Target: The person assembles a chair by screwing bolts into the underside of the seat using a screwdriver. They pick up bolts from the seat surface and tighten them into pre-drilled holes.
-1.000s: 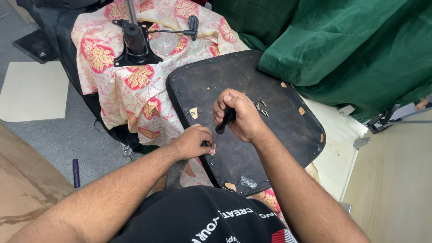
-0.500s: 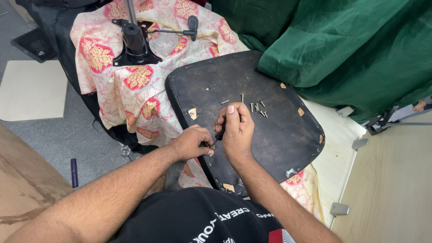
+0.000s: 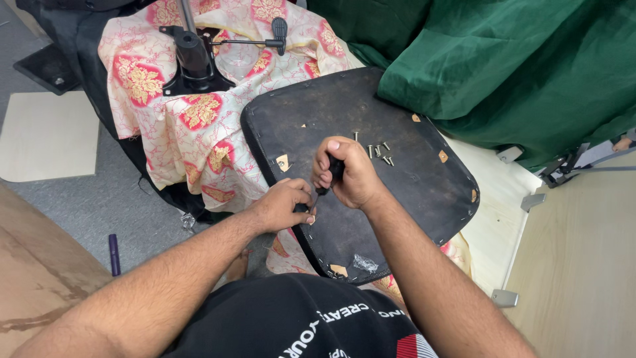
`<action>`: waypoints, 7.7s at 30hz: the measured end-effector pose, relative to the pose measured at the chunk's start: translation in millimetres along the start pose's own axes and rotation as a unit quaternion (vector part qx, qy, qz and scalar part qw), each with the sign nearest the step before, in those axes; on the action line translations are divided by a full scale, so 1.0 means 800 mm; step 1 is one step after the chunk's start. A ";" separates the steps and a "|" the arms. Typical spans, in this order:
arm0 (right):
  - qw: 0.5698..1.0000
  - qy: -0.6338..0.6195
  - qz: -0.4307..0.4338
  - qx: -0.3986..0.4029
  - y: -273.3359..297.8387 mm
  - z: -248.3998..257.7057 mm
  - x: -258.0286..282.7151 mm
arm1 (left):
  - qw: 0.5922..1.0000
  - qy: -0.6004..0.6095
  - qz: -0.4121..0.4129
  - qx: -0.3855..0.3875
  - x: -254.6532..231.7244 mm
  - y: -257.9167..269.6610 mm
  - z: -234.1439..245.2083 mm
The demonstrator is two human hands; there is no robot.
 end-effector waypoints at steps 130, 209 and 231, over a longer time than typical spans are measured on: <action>0.904 -0.003 0.162 -0.396 0.020 0.017 -0.008 | 0.998 0.021 -0.039 -0.037 0.009 0.004 -0.003; 0.830 -0.150 0.228 -0.486 0.128 0.304 -0.055 | 0.964 0.157 0.016 -0.213 -0.054 0.050 -0.010; 0.847 -0.131 0.255 -0.448 0.176 0.266 -0.065 | 0.972 -0.032 -0.198 -0.124 -0.108 0.123 -0.086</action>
Point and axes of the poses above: each hand's wrist, its own y-axis away from the middle knuckle, its own z-axis out of the back of the hand, x = y × z, the point moved 6 cm from there along -y, towards the middle knuckle, and after that the axes turned 14 degrees about -x, right-handed, at the moved point
